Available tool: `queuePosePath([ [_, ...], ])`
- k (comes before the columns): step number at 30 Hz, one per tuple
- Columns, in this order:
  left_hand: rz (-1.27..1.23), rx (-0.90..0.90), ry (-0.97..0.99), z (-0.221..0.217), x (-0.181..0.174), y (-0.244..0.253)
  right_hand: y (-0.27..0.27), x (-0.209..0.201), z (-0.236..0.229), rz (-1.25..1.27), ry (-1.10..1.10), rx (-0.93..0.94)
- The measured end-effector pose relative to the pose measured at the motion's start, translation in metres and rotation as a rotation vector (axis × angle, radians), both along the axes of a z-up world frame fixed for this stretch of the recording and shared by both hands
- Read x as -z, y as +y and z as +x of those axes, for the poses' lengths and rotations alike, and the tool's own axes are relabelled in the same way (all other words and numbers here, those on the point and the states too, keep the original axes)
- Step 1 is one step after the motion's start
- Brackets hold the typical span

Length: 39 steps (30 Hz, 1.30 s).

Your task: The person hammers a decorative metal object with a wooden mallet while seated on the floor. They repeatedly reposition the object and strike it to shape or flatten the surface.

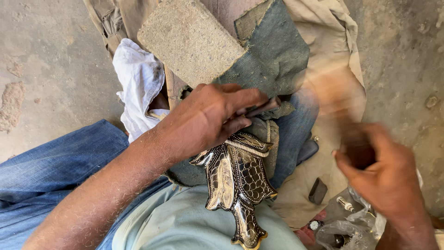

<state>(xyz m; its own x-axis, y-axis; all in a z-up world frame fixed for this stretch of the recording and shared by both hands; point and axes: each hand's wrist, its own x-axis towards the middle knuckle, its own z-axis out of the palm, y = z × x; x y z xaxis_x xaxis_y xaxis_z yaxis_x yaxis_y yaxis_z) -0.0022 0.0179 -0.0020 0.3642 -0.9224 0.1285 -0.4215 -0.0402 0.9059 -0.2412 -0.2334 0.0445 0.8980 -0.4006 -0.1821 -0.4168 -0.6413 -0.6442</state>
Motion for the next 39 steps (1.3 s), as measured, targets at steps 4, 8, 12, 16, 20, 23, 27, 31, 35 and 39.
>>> queuePosePath([
  [4, -0.092, -0.128, 0.039, -0.012, -0.004, 0.025, 0.008, 0.026, -0.018, 0.081, -0.047, 0.158],
  [8, -0.145, -0.471, 0.447, -0.039, 0.007, 0.074, 0.017, 0.090, -0.040, 0.401, 0.001, 0.366],
  [12, -0.169, -0.349, 0.509, -0.078, 0.010, 0.105, 0.046, 0.137, -0.066, 0.545, 0.141, 0.458],
  [16, -0.204, -0.009, 0.140, -0.118, -0.020, 0.112, 0.074, 0.156, -0.093, 0.521, -0.021, 0.301],
  [20, 0.353, -0.035, 0.402, -0.120, -0.043, 0.091, 0.078, 0.159, -0.090, 0.742, 0.023, 0.643],
  [23, 0.340, -0.273, -0.229, -0.087, -0.033, 0.074, 0.072, 0.147, -0.078, 0.739, -0.015, 0.661],
  [27, 0.202, -0.175, -0.153, -0.040, -0.027, 0.060, 0.081, 0.118, -0.073, 0.724, -0.367, 0.515],
  [31, 0.067, -0.085, -0.054, -0.013, -0.020, 0.021, 0.087, 0.111, -0.068, 0.966, -0.417, 0.515],
  [35, 0.183, 0.003, 0.106, 0.007, -0.009, -0.008, 0.080, 0.112, -0.065, 0.896, -0.188, 0.537],
  [39, 0.115, 0.074, -0.019, 0.012, -0.001, -0.012, 0.071, 0.096, -0.065, 0.786, -0.268, 0.495],
])
